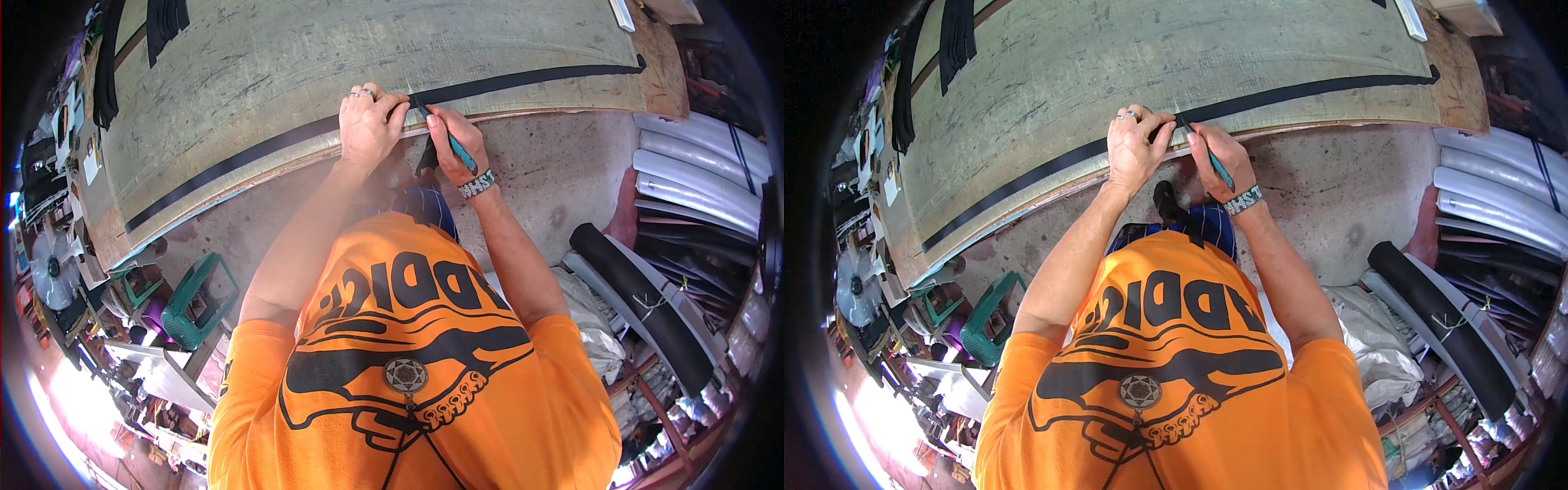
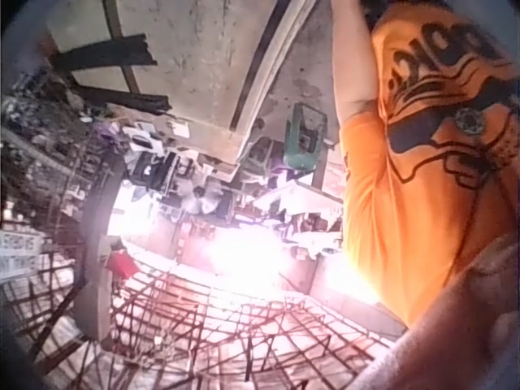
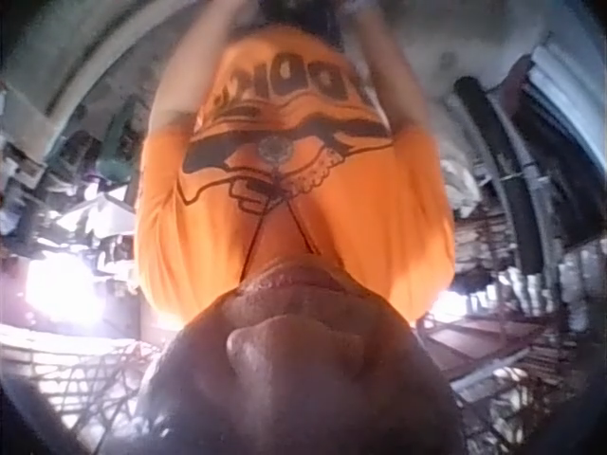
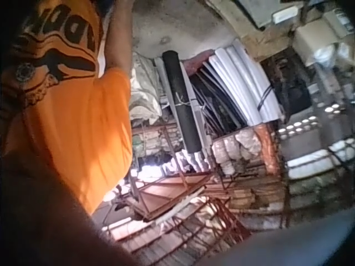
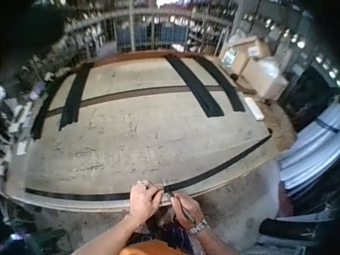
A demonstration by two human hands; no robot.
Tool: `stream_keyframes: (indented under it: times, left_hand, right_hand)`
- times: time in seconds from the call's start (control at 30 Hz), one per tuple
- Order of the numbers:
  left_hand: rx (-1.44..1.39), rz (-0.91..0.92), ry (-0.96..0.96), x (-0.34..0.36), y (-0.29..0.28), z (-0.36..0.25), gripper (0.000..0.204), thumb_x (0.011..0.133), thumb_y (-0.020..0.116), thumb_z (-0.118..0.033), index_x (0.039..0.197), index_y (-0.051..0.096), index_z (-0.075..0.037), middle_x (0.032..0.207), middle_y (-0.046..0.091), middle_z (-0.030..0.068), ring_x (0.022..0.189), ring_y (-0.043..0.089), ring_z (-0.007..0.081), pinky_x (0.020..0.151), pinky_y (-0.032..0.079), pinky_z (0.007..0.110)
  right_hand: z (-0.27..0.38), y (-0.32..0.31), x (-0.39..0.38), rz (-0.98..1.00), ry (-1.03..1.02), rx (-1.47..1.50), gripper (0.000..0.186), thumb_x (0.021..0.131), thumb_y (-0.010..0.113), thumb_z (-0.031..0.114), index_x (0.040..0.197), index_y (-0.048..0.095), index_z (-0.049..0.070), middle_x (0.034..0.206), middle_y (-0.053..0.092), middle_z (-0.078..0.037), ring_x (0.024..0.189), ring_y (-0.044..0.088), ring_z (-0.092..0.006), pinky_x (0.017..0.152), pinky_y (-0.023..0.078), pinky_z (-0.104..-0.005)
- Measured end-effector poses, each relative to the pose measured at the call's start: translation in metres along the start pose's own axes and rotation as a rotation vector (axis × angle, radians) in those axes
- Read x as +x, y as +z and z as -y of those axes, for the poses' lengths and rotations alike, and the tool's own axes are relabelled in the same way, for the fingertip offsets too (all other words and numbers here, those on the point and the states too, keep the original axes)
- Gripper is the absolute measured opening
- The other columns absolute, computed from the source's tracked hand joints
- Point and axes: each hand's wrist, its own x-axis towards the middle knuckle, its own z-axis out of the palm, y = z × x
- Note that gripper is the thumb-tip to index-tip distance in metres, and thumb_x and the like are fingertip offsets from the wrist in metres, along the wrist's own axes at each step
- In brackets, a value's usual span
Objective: The recorder measures and cuts several long black leather straps on a large workshop table.
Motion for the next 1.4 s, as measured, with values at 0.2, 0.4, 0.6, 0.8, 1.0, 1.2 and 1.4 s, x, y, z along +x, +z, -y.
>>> stream_keyframes:
  times: [0.2, 0.4, 0.6, 0.8, 1.0, 1.2, 1.4]
  left_hand:
    - [-0.006, 0.001, 0.001, 0.002, 0.0, 0.0, 0.011, 0.084, 0.076, -0.018, 0.093, 0.078, -0.013, 0.08, 0.059, 0.0046, 0.084, 0.058, 0.0263, 0.075, 0.044, 0.04]
    - [-0.05, 0.23, -0.071, 0.019, -0.007, 0.004, 0.015, 0.083, 0.074, -0.014, 0.098, 0.076, -0.012, 0.089, 0.061, 0.0056, 0.094, 0.058, 0.0285, 0.086, 0.047, 0.041]
    - [-0.04, 0.504, 0.145, 0.057, -0.018, 0.021, 0.028, 0.081, 0.074, -0.012, 0.105, 0.078, -0.024, 0.164, 0.03, 0.005, 0.151, 0.021, 0.0383, 0.121, 0.021, 0.055]
    - [-0.04, 0.621, 0.153, 0.076, -0.01, 0.034, 0.033, 0.079, 0.073, -0.014, 0.108, 0.079, -0.029, 0.169, 0.019, 0.0036, 0.155, 0.007, 0.0381, 0.126, 0.006, 0.057]
    - [-0.039, 0.643, 0.109, 0.071, -0.012, 0.03, 0.034, 0.079, 0.07, -0.015, 0.108, 0.079, -0.03, 0.168, 0.021, 0.0043, 0.156, 0.005, 0.0375, 0.126, 0.003, 0.056]
    - [-0.049, 0.659, 0.142, 0.073, -0.016, 0.032, 0.038, 0.08, 0.067, -0.012, 0.11, 0.078, -0.033, 0.168, 0.021, 0.0062, 0.156, 0.003, 0.0377, 0.126, 0.001, 0.055]
    - [-0.052, 0.697, 0.165, 0.071, -0.017, 0.041, 0.04, 0.08, 0.07, -0.012, 0.115, 0.077, -0.031, 0.168, 0.022, 0.0076, 0.156, 0.005, 0.0377, 0.126, 0.003, 0.055]
  right_hand:
    - [-0.002, 0.0, 0.005, 0.026, 0.016, 0.025, 0.028, 0.102, 0.053, 0.018, 0.106, 0.066, -0.006, 0.093, 0.068, -0.022, 0.085, 0.068, -0.0377, 0.074, 0.055, -0.0406]
    - [0.004, -0.001, 0.016, 0.109, 0.022, -0.096, 0.023, 0.098, 0.056, 0.016, 0.1, 0.067, -0.004, 0.092, 0.069, -0.021, 0.087, 0.067, -0.0391, 0.074, 0.055, -0.043]
    - [0.01, 0.0, 0.018, 0.142, 0.049, -0.085, 0.019, 0.097, 0.057, 0.014, 0.099, 0.064, -0.003, 0.09, 0.067, -0.022, 0.084, 0.066, -0.0403, 0.072, 0.054, -0.0461]
    - [0.0, 0.01, 0.041, 0.164, 0.02, -0.21, 0.016, 0.096, 0.058, 0.01, 0.1, 0.065, -0.003, 0.092, 0.068, -0.023, 0.083, 0.066, -0.0417, 0.072, 0.053, -0.0464]
    - [0.007, 0.003, 0.025, 0.208, 0.012, -0.199, 0.021, 0.097, 0.056, 0.015, 0.1, 0.064, -0.003, 0.092, 0.066, -0.023, 0.083, 0.065, -0.0427, 0.073, 0.054, -0.0467]
    - [-0.003, 0.011, 0.025, 0.156, 0.009, -0.236, 0.014, 0.096, 0.057, 0.014, 0.098, 0.064, 0.001, 0.088, 0.064, -0.02, 0.083, 0.064, -0.0401, 0.071, 0.053, -0.0476]
    - [-0.01, 0.0, 0.013, 0.124, -0.064, -0.162, 0.019, 0.099, 0.058, 0.017, 0.1, 0.065, 0.0, 0.087, 0.067, -0.016, 0.078, 0.067, -0.0328, 0.067, 0.053, -0.0412]
